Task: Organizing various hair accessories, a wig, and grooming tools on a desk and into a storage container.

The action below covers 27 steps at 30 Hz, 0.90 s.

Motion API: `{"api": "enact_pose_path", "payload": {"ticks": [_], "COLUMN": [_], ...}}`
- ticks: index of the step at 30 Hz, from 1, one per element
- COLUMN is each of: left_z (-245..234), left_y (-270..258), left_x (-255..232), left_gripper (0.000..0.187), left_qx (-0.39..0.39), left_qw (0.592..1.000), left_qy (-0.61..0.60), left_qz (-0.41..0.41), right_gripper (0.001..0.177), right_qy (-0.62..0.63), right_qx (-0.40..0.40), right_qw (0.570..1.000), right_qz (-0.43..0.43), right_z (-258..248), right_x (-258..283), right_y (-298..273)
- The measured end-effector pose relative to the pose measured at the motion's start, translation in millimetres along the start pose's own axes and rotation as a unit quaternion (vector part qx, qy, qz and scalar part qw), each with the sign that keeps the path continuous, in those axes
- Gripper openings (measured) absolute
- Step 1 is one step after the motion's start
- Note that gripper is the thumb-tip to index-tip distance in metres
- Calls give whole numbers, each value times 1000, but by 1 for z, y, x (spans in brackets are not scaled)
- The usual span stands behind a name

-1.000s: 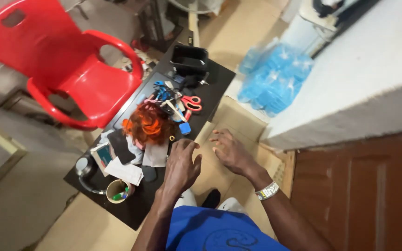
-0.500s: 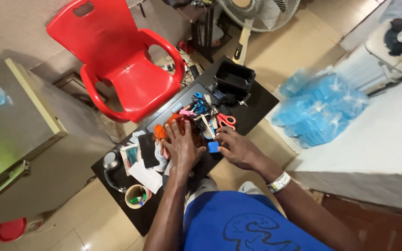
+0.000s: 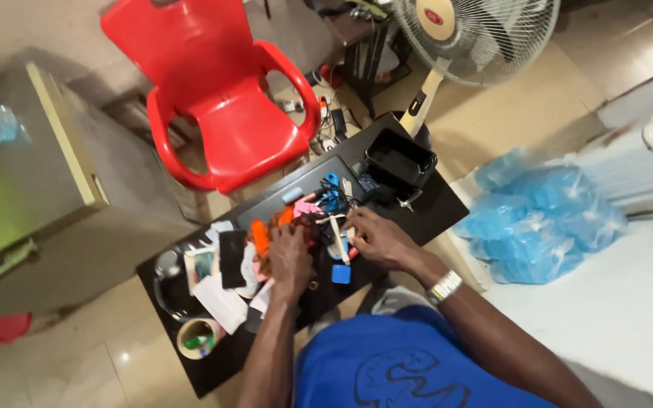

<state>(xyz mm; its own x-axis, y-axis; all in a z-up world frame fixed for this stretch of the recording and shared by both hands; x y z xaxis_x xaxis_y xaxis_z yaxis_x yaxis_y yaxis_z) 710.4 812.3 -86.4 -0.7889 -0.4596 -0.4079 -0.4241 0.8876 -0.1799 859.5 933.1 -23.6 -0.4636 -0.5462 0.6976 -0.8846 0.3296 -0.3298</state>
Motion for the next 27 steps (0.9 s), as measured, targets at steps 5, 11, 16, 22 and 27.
{"api": "enact_pose_path", "payload": {"ticks": [5, 11, 16, 22, 27], "left_z": [-16, -37, -66, -109, -117], "left_y": [8, -1, -20, -45, -58], "left_x": [-1, -19, -41, -81, -84], "left_gripper": [38, 35, 34, 24, 26], "left_qx": [-105, -175, -211, -328, -346], "left_qw": [993, 978, 964, 927, 859], "left_qy": [-33, -48, -65, -111, -350], "left_qz": [-42, -106, -145, -141, -138], "right_gripper": [32, 35, 40, 103, 115], "right_qy": [-1, -43, -65, 85, 109], "right_qx": [41, 111, 161, 297, 339], "right_qw": [998, 989, 969, 902, 904], "right_qz": [-48, -87, -178, -302, -237], "right_z": [-28, -47, -33, -24, -5], "right_x": [-16, -22, -12, 29, 18], "right_y": [31, 66, 86, 76, 85]}}
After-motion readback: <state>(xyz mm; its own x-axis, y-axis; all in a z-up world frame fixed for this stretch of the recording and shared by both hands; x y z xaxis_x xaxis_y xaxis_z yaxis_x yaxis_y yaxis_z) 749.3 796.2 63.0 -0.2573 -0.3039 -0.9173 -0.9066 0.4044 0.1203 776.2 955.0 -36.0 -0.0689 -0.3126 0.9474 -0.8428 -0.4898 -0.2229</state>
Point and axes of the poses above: each hand's wrist, its own y-axis towards the middle knuckle, its own z-axis out of the palm, x = y × z, the point moved 6 cm from there along y, towards the middle knuckle, and after that the axes turned 9 degrees about x, right-handed, at the moved point
